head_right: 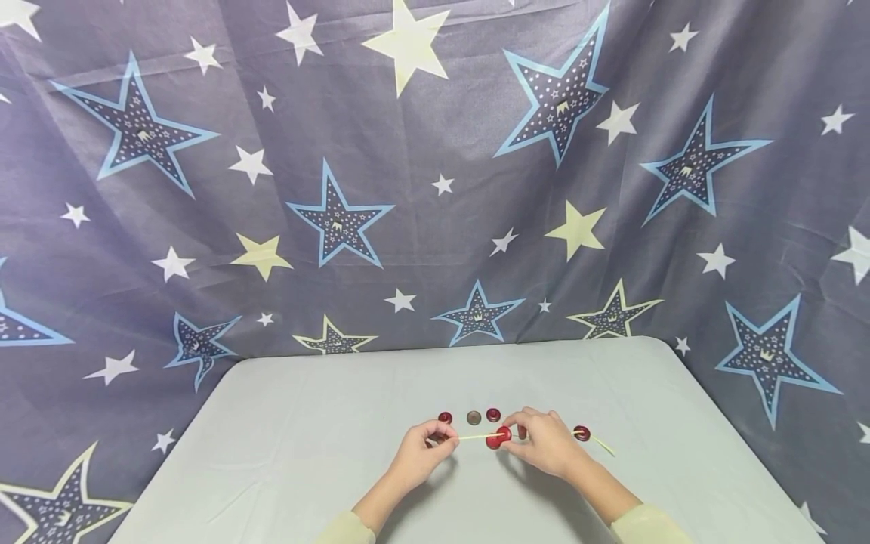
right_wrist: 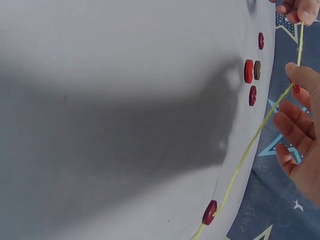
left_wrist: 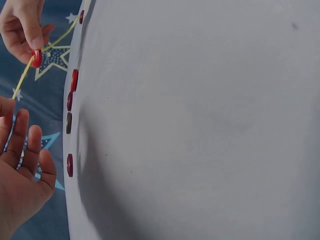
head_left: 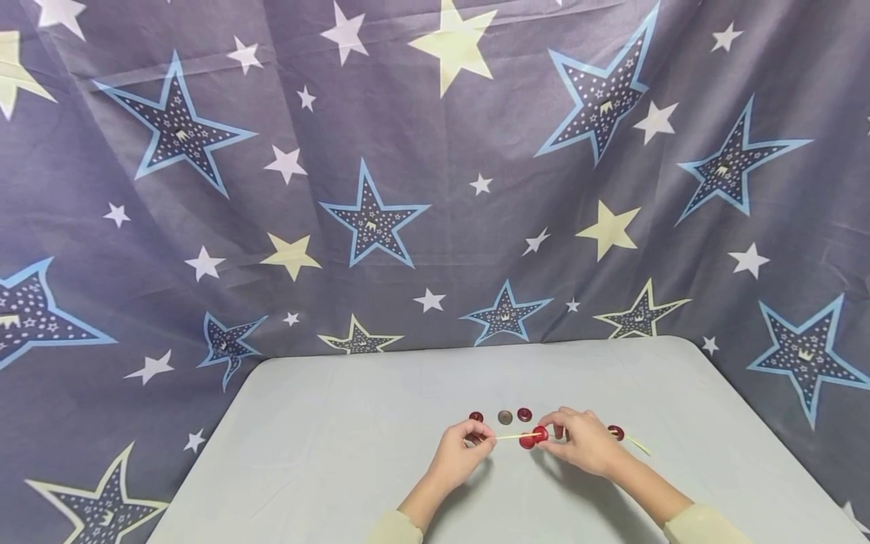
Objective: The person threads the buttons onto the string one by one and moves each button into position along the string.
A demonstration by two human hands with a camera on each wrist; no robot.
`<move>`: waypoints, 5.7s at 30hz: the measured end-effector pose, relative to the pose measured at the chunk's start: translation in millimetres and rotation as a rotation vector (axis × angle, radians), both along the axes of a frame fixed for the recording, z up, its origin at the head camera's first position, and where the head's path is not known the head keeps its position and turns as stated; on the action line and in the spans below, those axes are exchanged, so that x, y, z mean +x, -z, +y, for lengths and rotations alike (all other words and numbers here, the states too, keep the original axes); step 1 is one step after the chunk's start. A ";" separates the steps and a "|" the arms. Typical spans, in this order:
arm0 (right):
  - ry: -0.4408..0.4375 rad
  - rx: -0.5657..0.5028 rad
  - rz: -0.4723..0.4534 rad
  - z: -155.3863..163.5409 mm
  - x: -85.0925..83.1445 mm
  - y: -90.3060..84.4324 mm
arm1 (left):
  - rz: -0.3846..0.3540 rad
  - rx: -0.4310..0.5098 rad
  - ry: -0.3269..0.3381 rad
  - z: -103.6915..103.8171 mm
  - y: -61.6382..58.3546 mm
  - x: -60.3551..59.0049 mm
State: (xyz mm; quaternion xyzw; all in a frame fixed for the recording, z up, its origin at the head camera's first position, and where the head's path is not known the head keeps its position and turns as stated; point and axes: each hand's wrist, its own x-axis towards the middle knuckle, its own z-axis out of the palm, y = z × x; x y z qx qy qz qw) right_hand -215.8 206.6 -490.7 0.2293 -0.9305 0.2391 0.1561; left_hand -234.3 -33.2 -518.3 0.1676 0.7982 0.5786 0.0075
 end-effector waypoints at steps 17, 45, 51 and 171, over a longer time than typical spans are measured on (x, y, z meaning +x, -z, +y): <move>0.025 -0.004 -0.073 8.7 -1.7 4.2 | -0.014 -0.002 -0.001 0.0 -35.0 24.3; 0.030 -0.036 -0.114 13.6 -6.3 4.8 | -0.021 0.000 0.021 0.5 -37.3 24.4; 0.021 -0.049 -0.112 13.9 -6.5 4.5 | -0.024 0.002 0.014 1.3 -39.0 24.4; 0.222 -0.036 -0.221 78.6 0.9 26.4 | -0.008 0.003 -0.074 3.0 -13.0 11.8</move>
